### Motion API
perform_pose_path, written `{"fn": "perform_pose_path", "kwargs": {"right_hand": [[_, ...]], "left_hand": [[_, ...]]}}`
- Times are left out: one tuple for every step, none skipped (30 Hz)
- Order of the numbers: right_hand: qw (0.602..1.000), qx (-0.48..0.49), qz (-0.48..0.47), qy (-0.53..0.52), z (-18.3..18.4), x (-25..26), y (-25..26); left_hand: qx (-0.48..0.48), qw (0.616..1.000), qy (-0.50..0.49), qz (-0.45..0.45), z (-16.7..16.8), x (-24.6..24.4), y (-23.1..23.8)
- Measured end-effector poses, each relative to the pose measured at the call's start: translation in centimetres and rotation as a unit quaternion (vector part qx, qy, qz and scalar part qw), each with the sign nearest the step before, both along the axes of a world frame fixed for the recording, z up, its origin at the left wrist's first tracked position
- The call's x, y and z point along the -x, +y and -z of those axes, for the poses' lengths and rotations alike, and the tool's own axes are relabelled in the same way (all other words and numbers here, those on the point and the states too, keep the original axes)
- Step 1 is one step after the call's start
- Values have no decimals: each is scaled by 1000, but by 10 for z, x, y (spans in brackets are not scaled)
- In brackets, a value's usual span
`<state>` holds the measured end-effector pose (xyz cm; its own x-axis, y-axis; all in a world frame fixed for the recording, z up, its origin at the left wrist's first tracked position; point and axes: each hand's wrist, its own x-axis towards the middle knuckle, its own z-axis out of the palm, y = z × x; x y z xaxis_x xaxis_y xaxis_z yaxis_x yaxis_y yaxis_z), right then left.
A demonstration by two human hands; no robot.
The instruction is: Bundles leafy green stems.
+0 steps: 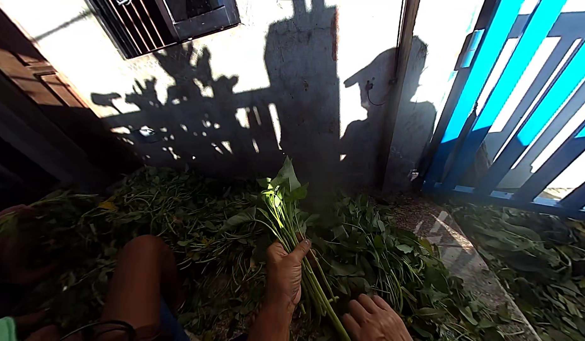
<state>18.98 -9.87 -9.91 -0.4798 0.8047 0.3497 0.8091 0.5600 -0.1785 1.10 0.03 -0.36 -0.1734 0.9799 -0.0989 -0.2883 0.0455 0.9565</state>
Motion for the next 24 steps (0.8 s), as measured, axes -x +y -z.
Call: {"fn": "perform_pose_path", "kwargs": {"right_hand": [[995,92,-15,-22,-3,-3,-6],[982,183,-14,-40,-7,-8,-9],[970,239,-4,-49,-13,-12,-8],[971,235,7,-36,-23,-16,-6],[984,175,17,4,-35,-18,-4],[995,73,25,56,-50,-17,2],[994,-39,24,103,-64,-12,12],[982,-138,17,130,-79,-4,27],[969,-209,7,133,-93,5,43],[962,-248,-8,113,-104,13,60],[963,-257,-26,82,-113,20,77],[967,-245,-46,54,-117,24,94],[972,-221,-65,37,-117,26,110],[977,-194,-80,25,-118,25,123],[980,-181,-86,10,-118,24,132],[981,-171,-93,4,-118,22,139],[982,-159,-97,4,-119,21,144],[984,-151,-97,10,-119,19,147],[984,-149,-92,20,-120,18,149],[985,-148,-83,28,-120,17,150],[986,-148,-73,37,-120,15,151],[986,-144,-66,43,-119,14,153],[987,-141,-60,46,-118,13,155],[987,-140,-56,46,-116,14,157]], "left_hand": [[-1,1000,4,2,-1,1,1],[-1,1000,10,12,-2,1,1],[2,999,19,30,-3,2,0],[6,998,29,54,-2,2,-1],[10,996,40,82,0,2,-3],[12,992,50,112,3,1,-4],[10,988,63,140,6,-1,-6],[0,984,78,161,8,-3,-10],[-18,980,93,177,8,-6,-14],[-41,976,103,188,7,-8,-20],[-64,972,107,197,8,-10,-25],[-74,970,99,209,11,-10,-27],[-69,970,88,217,12,-11,-26],[-59,968,85,229,13,-10,-23],[-42,966,87,240,13,-8,-20],[-29,964,91,248,12,-7,-18],[-17,962,97,254,11,-6,-17],[-5,960,102,262,10,-5,-17],[3,957,106,270,9,-4,-17],[6,955,106,277,9,-4,-18],[6,953,104,284,10,-4,-18],[5,953,100,288,10,-5,-18],[3,952,98,290,10,-5,-18],[1,951,96,292,10,-5,-17]]}}
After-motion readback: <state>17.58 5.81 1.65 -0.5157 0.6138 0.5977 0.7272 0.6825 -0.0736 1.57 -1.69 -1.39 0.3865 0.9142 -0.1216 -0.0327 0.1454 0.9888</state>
